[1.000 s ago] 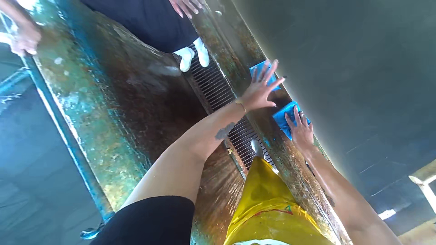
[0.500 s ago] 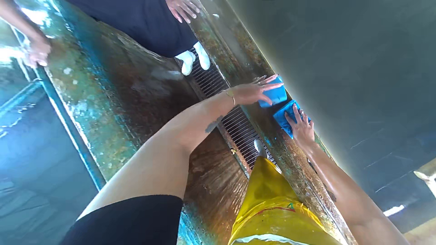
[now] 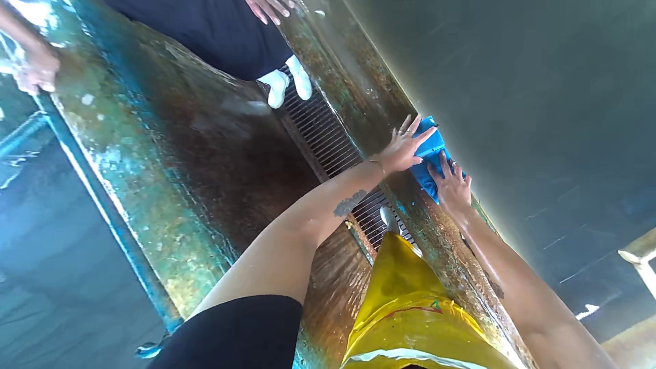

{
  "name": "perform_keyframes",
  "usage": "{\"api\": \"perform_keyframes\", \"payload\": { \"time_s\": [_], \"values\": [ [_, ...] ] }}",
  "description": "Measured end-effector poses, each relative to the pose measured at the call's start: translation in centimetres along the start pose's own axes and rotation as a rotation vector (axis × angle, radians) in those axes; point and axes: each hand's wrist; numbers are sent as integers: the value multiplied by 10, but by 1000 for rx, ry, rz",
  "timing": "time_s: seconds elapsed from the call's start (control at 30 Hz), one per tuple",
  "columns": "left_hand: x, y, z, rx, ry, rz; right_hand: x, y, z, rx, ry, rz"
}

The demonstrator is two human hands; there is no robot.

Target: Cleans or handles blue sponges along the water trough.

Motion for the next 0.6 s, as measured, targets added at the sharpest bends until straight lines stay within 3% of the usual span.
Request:
{"api": "perform_keyframes", "payload": {
  "time_s": [0.17, 0.27, 0.4, 0.5, 0.6],
  "values": [
    [-10, -14, 33, -77, 33, 63, -8, -7, -11, 16, 120, -51],
    [-6, -13, 33, -61, -95, 61, -24, -15, -17, -87, 375, -177],
    [-4, -11, 38, -43, -22, 53, -42, -26, -14, -314, 697, -317],
    [-10, -17, 36, -107, -17, 35, -62, -48, -13, -378, 772, -287],
    [-12, -36, 26, -226, -132, 44, -116, -84, 18, -387, 811, -116]
  ]
}}
Point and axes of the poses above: each hand's wrist, its own y-axis towards the middle knuckle, its own z-axis out of the palm, x = y × z, and after that the axes turned 8 degrees about x, right-handed
